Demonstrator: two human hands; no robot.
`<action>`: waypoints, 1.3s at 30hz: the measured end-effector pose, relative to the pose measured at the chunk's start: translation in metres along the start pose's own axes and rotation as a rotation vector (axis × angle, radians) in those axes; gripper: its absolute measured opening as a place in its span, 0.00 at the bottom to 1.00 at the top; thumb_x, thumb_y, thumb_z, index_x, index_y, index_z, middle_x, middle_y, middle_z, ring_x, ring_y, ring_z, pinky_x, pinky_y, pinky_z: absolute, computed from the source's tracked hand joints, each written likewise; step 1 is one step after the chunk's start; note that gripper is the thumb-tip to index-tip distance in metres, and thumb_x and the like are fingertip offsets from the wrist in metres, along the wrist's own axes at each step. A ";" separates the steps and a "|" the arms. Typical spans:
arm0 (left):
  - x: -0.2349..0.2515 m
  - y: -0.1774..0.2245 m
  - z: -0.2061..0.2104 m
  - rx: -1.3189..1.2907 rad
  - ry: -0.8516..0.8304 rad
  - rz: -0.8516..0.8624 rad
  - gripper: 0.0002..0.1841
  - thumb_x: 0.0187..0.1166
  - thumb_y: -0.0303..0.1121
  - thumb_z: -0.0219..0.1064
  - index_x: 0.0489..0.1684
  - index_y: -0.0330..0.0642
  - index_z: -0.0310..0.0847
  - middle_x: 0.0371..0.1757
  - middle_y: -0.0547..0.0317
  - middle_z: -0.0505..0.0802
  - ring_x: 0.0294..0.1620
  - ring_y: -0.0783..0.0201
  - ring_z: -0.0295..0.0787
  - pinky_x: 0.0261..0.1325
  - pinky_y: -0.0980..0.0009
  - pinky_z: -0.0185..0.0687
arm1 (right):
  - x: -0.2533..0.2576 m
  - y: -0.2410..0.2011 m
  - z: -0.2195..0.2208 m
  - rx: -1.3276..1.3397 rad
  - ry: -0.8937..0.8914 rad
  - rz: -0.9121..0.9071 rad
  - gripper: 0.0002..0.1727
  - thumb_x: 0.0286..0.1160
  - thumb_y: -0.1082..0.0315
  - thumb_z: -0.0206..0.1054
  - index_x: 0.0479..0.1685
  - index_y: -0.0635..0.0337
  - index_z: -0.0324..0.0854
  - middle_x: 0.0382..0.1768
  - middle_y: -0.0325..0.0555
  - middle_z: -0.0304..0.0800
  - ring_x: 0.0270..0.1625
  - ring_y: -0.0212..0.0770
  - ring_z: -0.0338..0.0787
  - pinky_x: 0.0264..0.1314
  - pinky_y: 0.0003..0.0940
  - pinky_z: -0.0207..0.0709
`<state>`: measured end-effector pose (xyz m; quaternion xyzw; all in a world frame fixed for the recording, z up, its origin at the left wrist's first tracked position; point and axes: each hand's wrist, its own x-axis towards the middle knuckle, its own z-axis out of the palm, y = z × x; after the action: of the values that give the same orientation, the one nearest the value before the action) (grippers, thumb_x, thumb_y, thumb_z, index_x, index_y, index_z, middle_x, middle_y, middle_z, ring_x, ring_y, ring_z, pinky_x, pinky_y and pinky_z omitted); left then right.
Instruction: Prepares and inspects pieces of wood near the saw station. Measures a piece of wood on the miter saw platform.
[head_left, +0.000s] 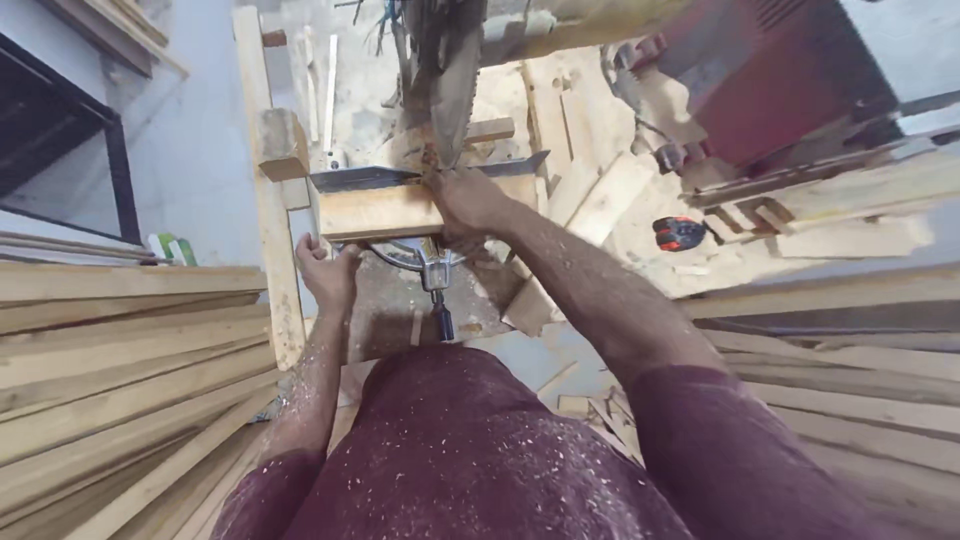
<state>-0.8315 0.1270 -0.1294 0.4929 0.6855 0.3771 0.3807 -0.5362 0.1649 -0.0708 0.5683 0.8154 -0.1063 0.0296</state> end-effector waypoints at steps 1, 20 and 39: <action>0.010 -0.003 -0.004 0.121 -0.029 0.041 0.51 0.61 0.45 0.85 0.87 0.38 0.61 0.78 0.42 0.80 0.73 0.49 0.81 0.74 0.50 0.79 | 0.007 0.001 0.001 -0.041 0.019 -0.001 0.50 0.53 0.57 0.80 0.84 0.56 0.65 0.70 0.65 0.80 0.71 0.69 0.80 0.68 0.70 0.73; 0.053 -0.014 0.005 0.223 -0.030 0.151 0.27 0.71 0.43 0.79 0.68 0.42 0.84 0.61 0.53 0.93 0.60 0.58 0.91 0.67 0.52 0.85 | -0.074 0.049 0.066 0.488 0.504 0.815 0.66 0.49 0.40 0.85 0.92 0.63 0.55 0.85 0.69 0.61 0.83 0.66 0.70 0.79 0.59 0.74; 0.040 0.005 0.031 0.110 0.057 0.241 0.17 0.90 0.38 0.56 0.49 0.34 0.87 0.34 0.60 0.91 0.32 0.71 0.89 0.43 0.68 0.89 | -0.097 0.068 0.073 0.671 0.501 0.656 0.41 0.72 0.46 0.73 0.84 0.60 0.71 0.86 0.61 0.66 0.85 0.56 0.72 0.85 0.51 0.70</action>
<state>-0.8112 0.1709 -0.1445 0.5809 0.6515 0.3958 0.2854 -0.4442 0.0828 -0.1348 0.7797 0.4980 -0.2075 -0.3178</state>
